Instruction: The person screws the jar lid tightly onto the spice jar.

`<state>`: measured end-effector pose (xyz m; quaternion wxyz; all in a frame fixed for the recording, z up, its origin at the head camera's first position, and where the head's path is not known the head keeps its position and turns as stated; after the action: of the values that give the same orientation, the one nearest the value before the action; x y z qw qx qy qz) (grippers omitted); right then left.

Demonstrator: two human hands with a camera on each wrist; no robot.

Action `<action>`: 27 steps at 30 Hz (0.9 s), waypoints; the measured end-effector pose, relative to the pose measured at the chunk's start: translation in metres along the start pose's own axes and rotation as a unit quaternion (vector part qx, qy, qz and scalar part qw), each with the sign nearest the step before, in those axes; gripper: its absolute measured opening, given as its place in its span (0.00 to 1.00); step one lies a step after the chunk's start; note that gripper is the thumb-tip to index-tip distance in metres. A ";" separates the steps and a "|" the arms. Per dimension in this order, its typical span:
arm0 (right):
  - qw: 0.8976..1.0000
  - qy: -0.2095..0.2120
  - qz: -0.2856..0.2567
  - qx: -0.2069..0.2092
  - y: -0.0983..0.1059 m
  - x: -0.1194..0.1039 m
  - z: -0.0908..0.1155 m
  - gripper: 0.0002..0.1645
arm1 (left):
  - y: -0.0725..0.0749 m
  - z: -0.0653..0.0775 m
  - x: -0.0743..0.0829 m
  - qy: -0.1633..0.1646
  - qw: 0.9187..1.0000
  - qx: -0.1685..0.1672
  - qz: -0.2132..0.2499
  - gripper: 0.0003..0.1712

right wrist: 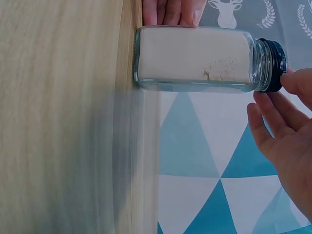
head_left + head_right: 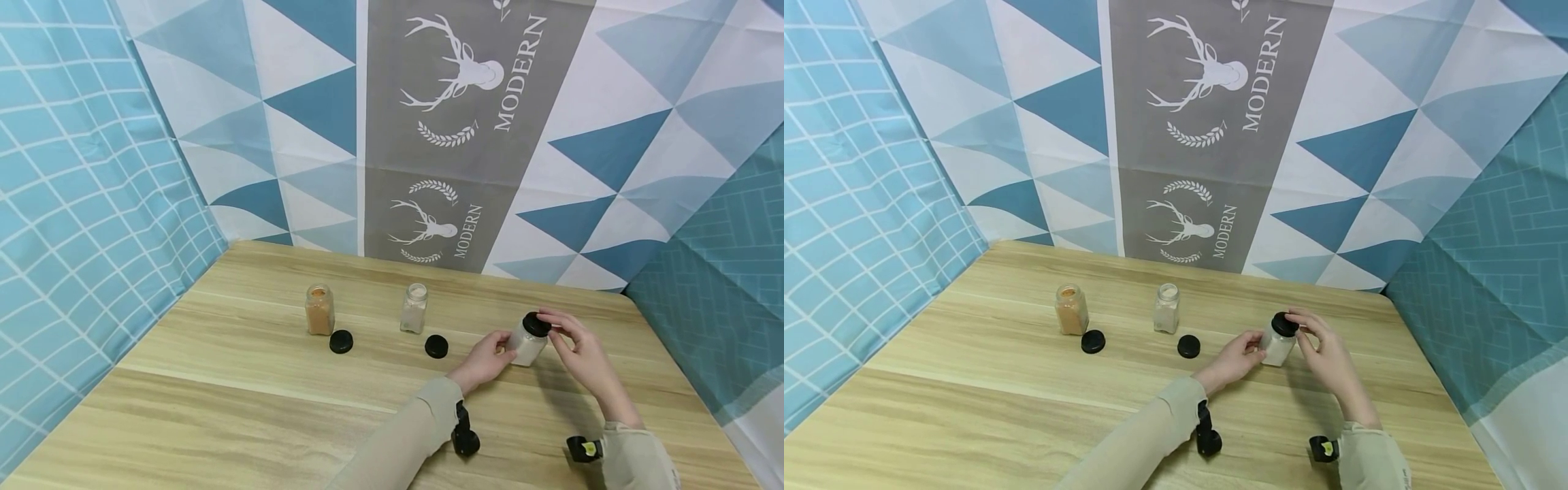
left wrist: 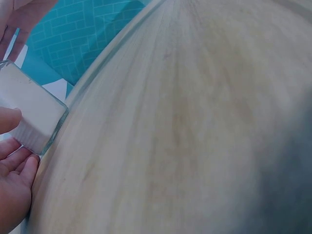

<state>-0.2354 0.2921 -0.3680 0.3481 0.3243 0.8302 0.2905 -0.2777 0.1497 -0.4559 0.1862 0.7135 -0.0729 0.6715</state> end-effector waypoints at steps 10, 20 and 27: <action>1.000 -0.005 0.016 0.010 0.009 -0.019 -0.002 0.19 | 0.001 0.001 0.000 0.010 1.000 -0.001 0.010 0.23; 0.999 -0.005 0.050 0.018 0.006 -0.010 -0.001 0.21 | 0.000 0.000 -0.001 0.010 1.000 -0.001 0.013 0.22; 0.998 -0.010 0.054 0.018 0.003 0.005 0.001 0.23 | -0.001 -0.002 -0.002 0.010 1.000 -0.002 0.013 0.23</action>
<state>-0.2368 0.2974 -0.3683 0.3343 0.3778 0.8131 0.2905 -0.2792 0.1505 -0.4580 0.1797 0.7051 -0.0812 0.6811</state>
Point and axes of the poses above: each hand's wrist, its own z-axis away from the middle knuckle, its own y-axis out of the back of the hand, x = y × z, the point moved 4 cm from there along -z, towards the middle knuckle, and after that the axes turned 9 degrees about z, right-handed, at the moved point
